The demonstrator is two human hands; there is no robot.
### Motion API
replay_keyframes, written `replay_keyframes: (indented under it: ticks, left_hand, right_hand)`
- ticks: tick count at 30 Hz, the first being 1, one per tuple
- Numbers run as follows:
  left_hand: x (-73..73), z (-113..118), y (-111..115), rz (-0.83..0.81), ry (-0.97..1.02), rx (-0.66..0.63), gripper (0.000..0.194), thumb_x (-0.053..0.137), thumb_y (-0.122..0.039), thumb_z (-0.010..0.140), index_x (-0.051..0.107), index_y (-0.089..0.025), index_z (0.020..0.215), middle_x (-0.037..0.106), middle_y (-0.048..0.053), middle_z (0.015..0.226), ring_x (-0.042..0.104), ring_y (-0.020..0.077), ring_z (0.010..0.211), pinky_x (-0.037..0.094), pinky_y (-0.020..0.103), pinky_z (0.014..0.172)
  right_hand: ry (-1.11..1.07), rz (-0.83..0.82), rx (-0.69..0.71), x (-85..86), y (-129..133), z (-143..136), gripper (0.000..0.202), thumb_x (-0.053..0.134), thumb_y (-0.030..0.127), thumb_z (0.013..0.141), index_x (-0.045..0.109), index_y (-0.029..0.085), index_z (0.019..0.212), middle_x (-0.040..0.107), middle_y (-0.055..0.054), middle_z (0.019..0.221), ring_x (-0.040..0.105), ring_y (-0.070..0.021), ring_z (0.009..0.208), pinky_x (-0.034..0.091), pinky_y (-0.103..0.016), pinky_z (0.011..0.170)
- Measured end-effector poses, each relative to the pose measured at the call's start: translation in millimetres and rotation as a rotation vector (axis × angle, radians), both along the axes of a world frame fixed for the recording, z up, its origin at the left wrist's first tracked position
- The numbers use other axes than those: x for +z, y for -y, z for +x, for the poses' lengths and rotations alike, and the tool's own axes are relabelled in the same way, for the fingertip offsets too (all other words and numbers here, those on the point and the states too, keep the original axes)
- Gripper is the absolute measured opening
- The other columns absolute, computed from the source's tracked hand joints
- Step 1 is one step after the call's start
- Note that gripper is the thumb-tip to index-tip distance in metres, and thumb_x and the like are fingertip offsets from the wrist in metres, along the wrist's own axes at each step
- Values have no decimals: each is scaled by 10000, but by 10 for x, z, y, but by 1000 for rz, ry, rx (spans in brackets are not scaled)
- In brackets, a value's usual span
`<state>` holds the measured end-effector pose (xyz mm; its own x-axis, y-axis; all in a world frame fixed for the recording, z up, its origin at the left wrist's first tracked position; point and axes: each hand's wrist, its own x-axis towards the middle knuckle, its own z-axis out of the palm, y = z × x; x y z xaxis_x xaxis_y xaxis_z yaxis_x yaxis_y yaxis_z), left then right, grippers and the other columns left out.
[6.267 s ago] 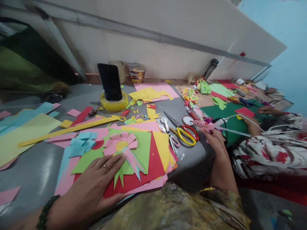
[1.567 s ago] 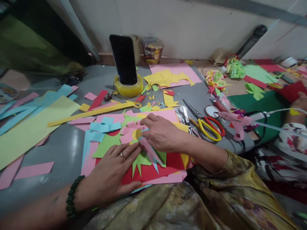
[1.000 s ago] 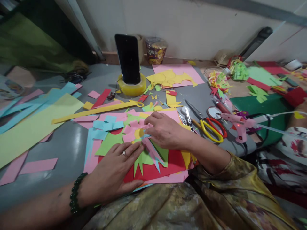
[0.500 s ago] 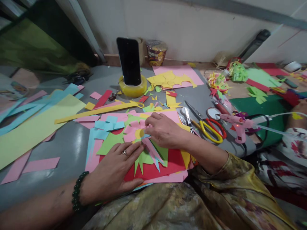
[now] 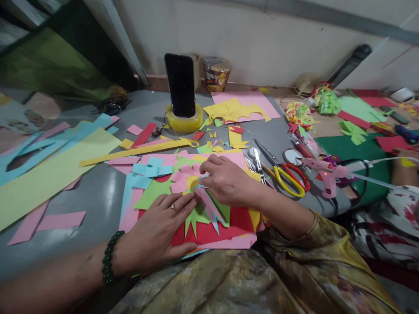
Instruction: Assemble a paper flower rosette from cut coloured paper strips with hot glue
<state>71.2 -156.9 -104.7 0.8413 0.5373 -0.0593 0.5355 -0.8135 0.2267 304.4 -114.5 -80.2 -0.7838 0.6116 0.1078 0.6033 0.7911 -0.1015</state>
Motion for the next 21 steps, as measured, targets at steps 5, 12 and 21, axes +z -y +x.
replay_keyframes:
  ticks: [5, 12, 21]
  left_hand:
    - [-1, 1, 2, -2, 9, 4, 828, 492, -696, 890, 483, -89, 1453, 569, 174, 1430, 541, 331, 1204, 430, 447, 996]
    - [-30, -4, 3, 10, 48, 6, 816, 508, -690, 883, 509, -84, 1428, 573, 180, 1421, 538, 340, 1189, 432, 462, 989]
    - [-30, -16, -5, 12, 72, 7, 781, 527, -673, 880, 526, -100, 1410, 564, 169, 1438, 544, 338, 1186, 431, 464, 989]
  right_hand:
    - [49, -22, 6, 15, 25, -10, 269, 511, 113, 912, 768, 169, 971, 666, -143, 1036, 492, -247, 937, 433, -389, 805]
    - [-153, 17, 26, 71, 4, 28, 211, 503, 86, 906, 705, 147, 901, 671, -133, 966, 535, -234, 904, 478, -380, 794]
    - [-196, 119, -36, 113, 71, 157, 343, 480, 11, 865, 706, 200, 1041, 669, -113, 1030, 545, -236, 942, 488, -389, 804]
